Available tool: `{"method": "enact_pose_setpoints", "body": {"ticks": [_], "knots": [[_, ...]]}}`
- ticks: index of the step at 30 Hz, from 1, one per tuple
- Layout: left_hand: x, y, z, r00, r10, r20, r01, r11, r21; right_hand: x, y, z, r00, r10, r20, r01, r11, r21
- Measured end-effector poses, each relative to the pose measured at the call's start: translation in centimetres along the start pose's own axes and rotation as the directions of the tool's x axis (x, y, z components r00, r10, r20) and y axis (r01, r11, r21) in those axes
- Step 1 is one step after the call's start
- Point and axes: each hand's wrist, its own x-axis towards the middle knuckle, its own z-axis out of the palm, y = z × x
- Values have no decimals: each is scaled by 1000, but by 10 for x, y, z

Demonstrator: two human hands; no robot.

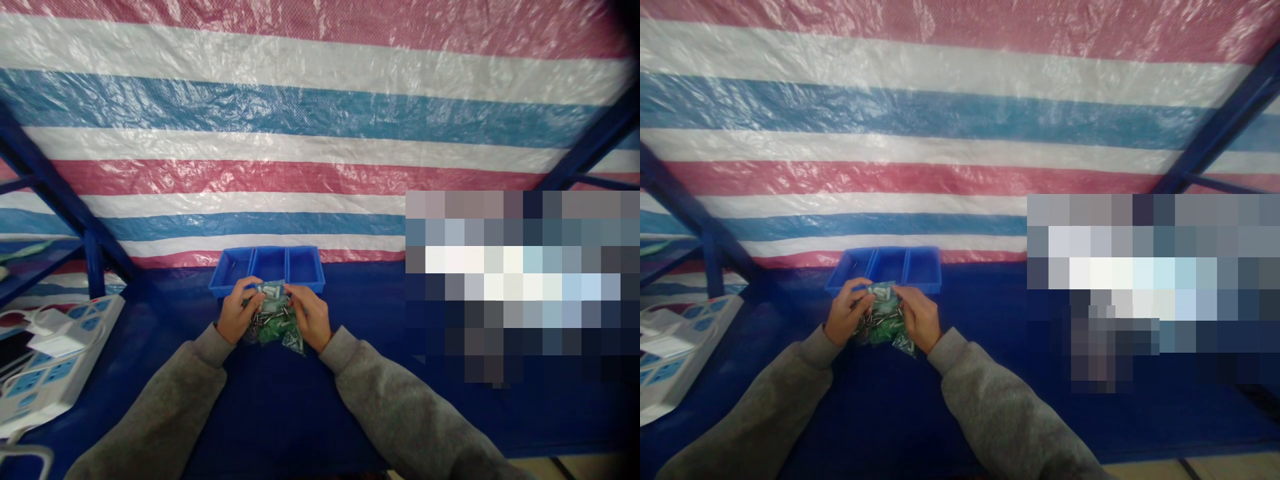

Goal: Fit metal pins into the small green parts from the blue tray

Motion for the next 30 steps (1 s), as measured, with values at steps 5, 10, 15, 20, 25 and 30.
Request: {"method": "enact_pose_setpoints", "body": {"ticks": [5, 10, 15, 20, 25, 30], "knots": [[-1, 1, 2, 998, -36, 55, 45, 983, -179, 1, 2, 1, 999, -43, 27, 45, 995, -86], [-2, 7, -2, 995, 13, 96, 5, 983, -185, 1, 1, 0, 1000, -4, -16, 2, 996, -88], [-1, 10, -5, 986, 119, 119, -105, 987, -118, 2, -2, -1, 999, 11, -44, -15, 997, -77], [1, 9, -3, 981, 189, 36, -192, 975, 113, 4, -5, 0, 998, 15, -57, -18, 998, -56], [0, 7, -1, 975, 219, 42, -223, 963, 152, 4, -6, 0, 999, 5, -51, -7, 1000, -28], [-3, 5, 1, 984, 173, 32, -176, 961, 216, 3, -5, 0, 999, 4, -37, -5, 1000, -26]]}}
